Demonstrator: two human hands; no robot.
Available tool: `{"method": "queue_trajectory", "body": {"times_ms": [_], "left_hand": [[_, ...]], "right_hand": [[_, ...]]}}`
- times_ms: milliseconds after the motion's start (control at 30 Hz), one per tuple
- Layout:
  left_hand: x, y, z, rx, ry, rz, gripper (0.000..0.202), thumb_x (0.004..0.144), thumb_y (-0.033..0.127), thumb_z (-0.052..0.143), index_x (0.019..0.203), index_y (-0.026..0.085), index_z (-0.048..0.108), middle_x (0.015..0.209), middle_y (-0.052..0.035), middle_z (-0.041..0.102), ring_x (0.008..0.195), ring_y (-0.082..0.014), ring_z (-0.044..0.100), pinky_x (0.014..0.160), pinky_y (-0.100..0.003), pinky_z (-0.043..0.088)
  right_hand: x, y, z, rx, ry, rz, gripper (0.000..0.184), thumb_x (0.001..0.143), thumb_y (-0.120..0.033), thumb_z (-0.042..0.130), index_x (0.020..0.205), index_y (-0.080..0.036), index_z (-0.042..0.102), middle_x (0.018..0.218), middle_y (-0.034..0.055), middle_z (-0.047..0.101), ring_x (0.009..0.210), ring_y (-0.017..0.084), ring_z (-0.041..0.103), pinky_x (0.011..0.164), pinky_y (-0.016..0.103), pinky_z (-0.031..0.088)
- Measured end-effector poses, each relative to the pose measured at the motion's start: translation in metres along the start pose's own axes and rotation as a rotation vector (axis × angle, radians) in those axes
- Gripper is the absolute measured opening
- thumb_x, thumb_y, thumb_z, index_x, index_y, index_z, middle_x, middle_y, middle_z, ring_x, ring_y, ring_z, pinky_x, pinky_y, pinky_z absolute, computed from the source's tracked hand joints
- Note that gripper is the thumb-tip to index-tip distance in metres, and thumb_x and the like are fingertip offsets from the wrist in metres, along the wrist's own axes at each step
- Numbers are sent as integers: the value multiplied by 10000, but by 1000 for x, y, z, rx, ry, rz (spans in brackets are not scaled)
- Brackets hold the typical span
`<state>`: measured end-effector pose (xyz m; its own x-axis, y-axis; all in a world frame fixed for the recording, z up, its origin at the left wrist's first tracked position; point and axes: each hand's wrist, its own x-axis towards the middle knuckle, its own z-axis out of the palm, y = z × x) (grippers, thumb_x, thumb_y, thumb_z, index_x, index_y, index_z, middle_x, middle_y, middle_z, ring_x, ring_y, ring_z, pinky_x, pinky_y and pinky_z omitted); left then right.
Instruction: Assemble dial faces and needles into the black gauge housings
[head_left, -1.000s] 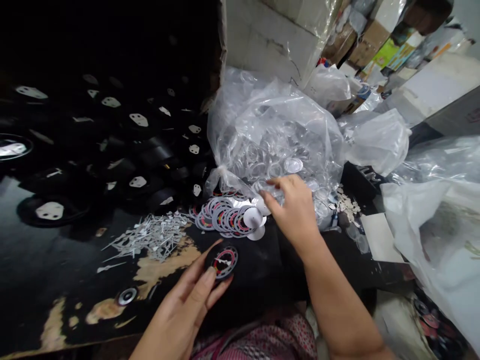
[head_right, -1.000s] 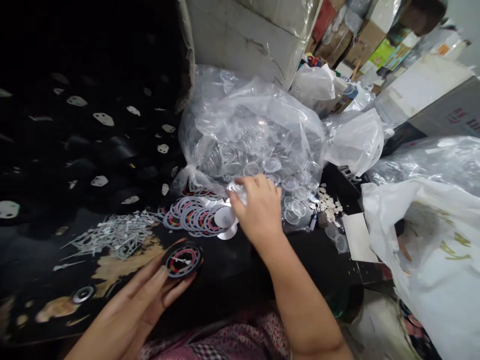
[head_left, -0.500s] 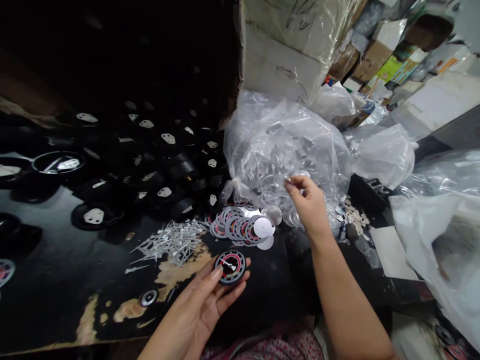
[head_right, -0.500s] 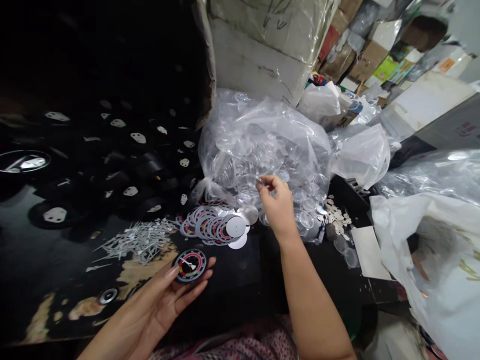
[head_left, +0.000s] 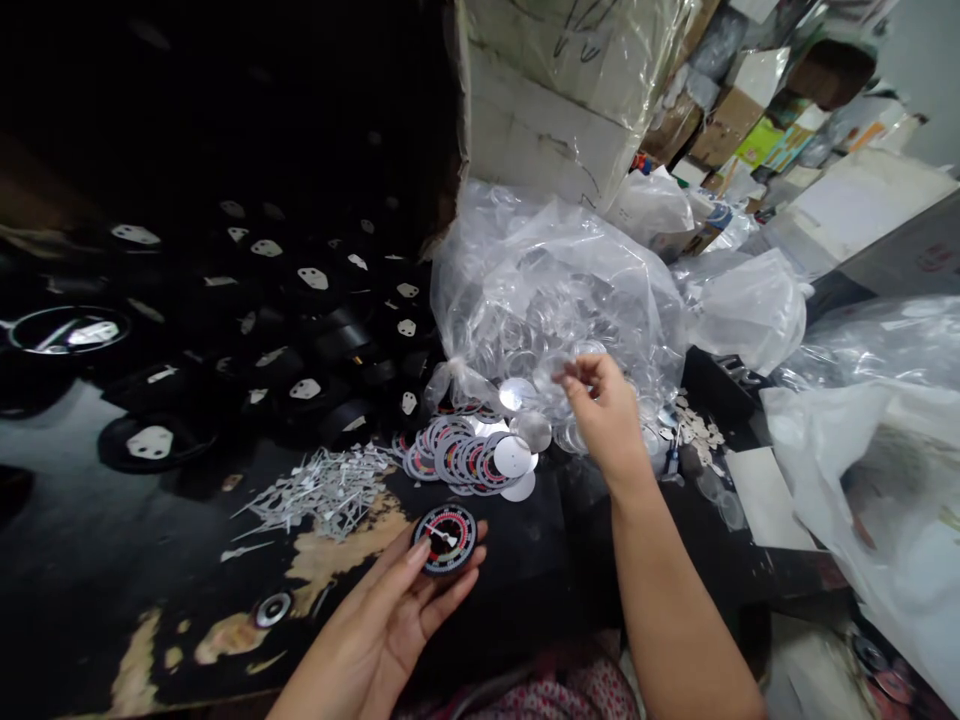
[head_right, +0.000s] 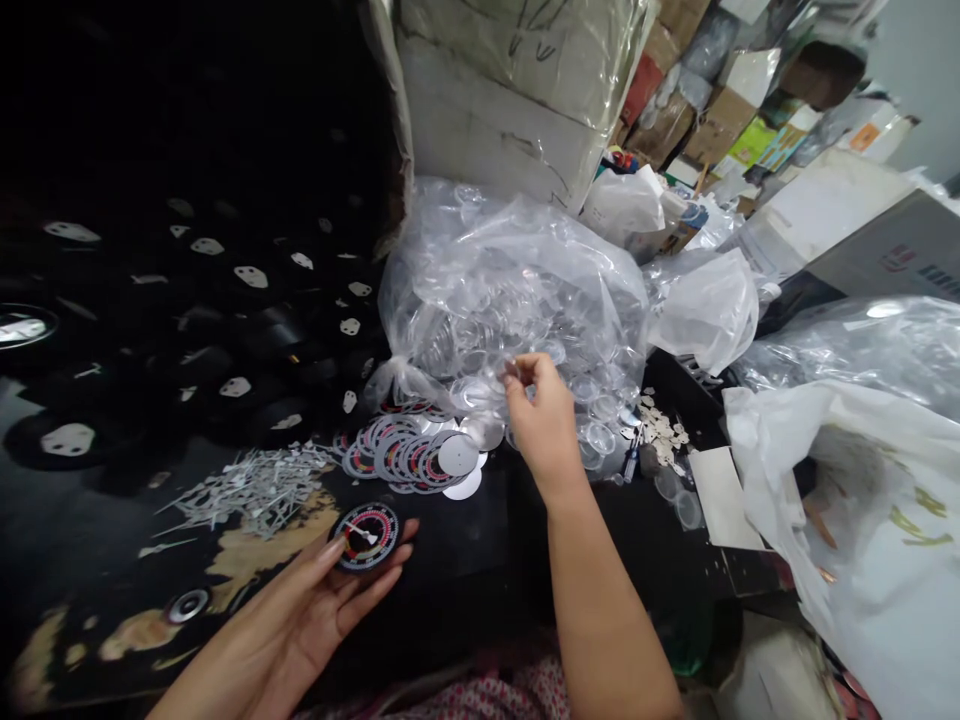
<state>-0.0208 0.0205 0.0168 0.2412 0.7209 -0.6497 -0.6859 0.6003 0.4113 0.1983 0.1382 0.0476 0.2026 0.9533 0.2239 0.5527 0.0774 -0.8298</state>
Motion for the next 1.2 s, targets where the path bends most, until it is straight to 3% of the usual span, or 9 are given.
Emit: {"method": "queue_trajectory", "body": {"times_ms": [167,300,400,500,633,767,900,1100,1200], "left_hand": [[1,4,1,-57,42,12,294,874,406,697,1031,168,770,1138,-125,776,1117,-290,703,954,-375,587],[1,9,8,-88,67,82,360,900,456,646,1063,156,760,1156,-146,766,1143,-299,689,945,-378,587],[-1,8,13,-69,77,118,326,892,428,670,1084,178,752,1192,-126,757,1134,-283,693,955,-377,579],[-1,2,13,-3,10,186,302,879,424,692,1092,221,760,1227,-93,745,1161,-274,677,969,-372,567],[3,-5,2,181,-33,306,361,840,385,744,1194,313,729,1360,-37,676,1238,-271,628,961,-342,566],[4,-6,-5,398,-62,357,426,840,358,745,1262,341,691,1405,-10,645,1290,-264,591,1027,-346,520],[-3,-4,-1,538,-82,374,418,826,338,757,1242,329,710,1372,4,668,1342,-253,543,1117,-336,423],[-9,2,0,528,-61,379,389,795,299,776,1183,301,749,1307,-32,710,1307,-293,576,1127,-385,413],[-8,5,-5,520,-85,393,401,818,307,753,1218,311,728,1359,-17,676,1332,-273,554,1122,-362,416]], "right_hand": [[-6,4,2,123,-79,48,214,865,-298,565,1037,-174,590,883,56,707,743,171,666,700,344,536],[-27,-14,-1,265,-119,37,211,889,-310,608,1062,-189,608,858,20,694,678,129,638,692,306,550],[-53,-35,3,325,-325,45,244,934,-277,580,1159,-220,651,799,-11,657,613,109,601,651,280,543],[-78,-50,14,180,-508,-73,317,955,-201,540,1236,-268,669,934,23,625,784,136,630,771,315,557],[-92,-53,25,34,-577,-167,354,971,-185,531,1291,-281,648,1212,76,541,1025,158,604,942,348,514],[-88,-56,28,40,-548,-136,219,1001,-333,527,1071,-213,696,1025,45,625,963,161,612,881,307,490],[-90,-59,39,-114,-405,-166,401,1047,-378,337,741,-201,526,685,-7,529,666,143,520,659,283,405],[-94,-54,50,-88,-364,-221,373,1031,-323,307,719,-210,477,672,-4,508,639,139,500,636,279,373],[-89,-53,49,4,-462,-147,362,1027,-397,368,746,-212,500,699,-11,533,663,137,515,638,266,385]]}}
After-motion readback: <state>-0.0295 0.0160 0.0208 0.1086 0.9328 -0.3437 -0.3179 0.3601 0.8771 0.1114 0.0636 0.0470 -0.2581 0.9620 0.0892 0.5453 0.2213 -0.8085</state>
